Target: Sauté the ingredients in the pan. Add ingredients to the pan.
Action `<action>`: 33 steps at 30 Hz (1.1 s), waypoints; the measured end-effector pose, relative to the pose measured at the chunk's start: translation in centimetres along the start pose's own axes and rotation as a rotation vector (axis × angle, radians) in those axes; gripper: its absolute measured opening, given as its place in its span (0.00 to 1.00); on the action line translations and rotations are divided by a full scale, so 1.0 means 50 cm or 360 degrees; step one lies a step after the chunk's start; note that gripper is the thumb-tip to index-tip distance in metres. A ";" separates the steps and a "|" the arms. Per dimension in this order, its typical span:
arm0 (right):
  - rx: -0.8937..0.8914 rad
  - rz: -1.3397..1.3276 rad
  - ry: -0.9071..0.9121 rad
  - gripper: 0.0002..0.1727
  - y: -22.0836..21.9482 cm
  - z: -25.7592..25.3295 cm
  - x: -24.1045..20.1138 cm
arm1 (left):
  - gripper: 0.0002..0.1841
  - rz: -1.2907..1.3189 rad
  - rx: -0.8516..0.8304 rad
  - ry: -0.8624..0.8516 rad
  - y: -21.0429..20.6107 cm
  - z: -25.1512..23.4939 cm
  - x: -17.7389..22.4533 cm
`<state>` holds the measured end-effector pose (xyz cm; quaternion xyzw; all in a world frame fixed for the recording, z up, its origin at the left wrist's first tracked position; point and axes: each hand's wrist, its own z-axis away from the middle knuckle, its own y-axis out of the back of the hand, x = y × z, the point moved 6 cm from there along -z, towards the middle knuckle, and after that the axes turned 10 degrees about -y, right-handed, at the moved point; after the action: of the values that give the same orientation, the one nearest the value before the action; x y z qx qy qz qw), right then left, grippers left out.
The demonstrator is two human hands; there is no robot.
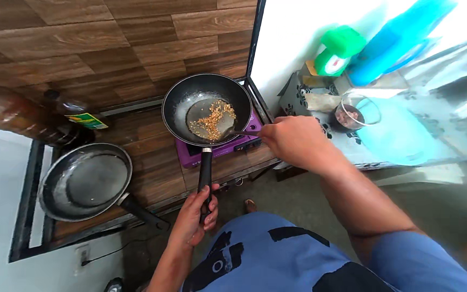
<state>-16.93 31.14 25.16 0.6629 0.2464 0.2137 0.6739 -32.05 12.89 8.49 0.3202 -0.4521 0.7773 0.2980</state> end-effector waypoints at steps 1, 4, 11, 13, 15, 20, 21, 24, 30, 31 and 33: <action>-0.0038 0.0005 -0.0059 0.10 -0.021 -0.017 -0.010 | 0.22 0.0011 -0.0001 0.0006 -0.005 0.000 -0.004; -0.0043 -0.0019 -0.0163 0.13 -0.060 -0.054 -0.022 | 0.22 0.0040 -0.0007 0.0008 -0.015 0.001 -0.016; -0.0032 -0.0022 0.0016 0.11 -0.003 0.012 -0.007 | 0.20 0.0099 -0.0083 0.0050 -0.014 -0.003 -0.023; -0.0105 -0.0012 -0.0033 0.12 -0.034 -0.007 -0.035 | 0.20 0.0093 -0.0099 0.0067 -0.015 -0.002 -0.022; -0.0122 -0.0010 -0.0094 0.14 -0.072 -0.040 -0.065 | 0.19 0.0078 -0.0090 0.0081 -0.015 -0.001 -0.019; 0.0002 -0.0089 -0.0116 0.15 -0.066 -0.071 -0.032 | 0.19 0.0044 -0.0069 0.0112 -0.002 0.003 -0.014; 0.0044 -0.0075 -0.0108 0.15 -0.043 -0.057 -0.013 | 0.19 0.0053 -0.0074 0.0103 0.000 0.005 -0.013; 0.0086 -0.0017 -0.0126 0.14 -0.003 -0.025 0.029 | 0.20 0.0064 -0.0105 0.0095 0.006 0.009 -0.019; -0.0070 -0.0144 -0.0331 0.15 -0.088 -0.103 0.036 | 0.30 0.0128 -0.0125 0.0082 0.016 0.016 -0.039; -0.0034 -0.0143 -0.0327 0.15 -0.077 -0.100 0.043 | 0.32 0.0128 -0.0111 0.0071 0.023 0.018 -0.039; 0.0047 -0.0081 -0.0291 0.13 -0.028 -0.071 0.058 | 0.35 0.0072 -0.0041 0.0040 0.038 0.026 -0.035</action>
<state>-16.86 35.68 23.64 0.6830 0.2036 0.1315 0.6890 -32.07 10.64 6.68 0.2962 -0.4655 0.7820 0.2900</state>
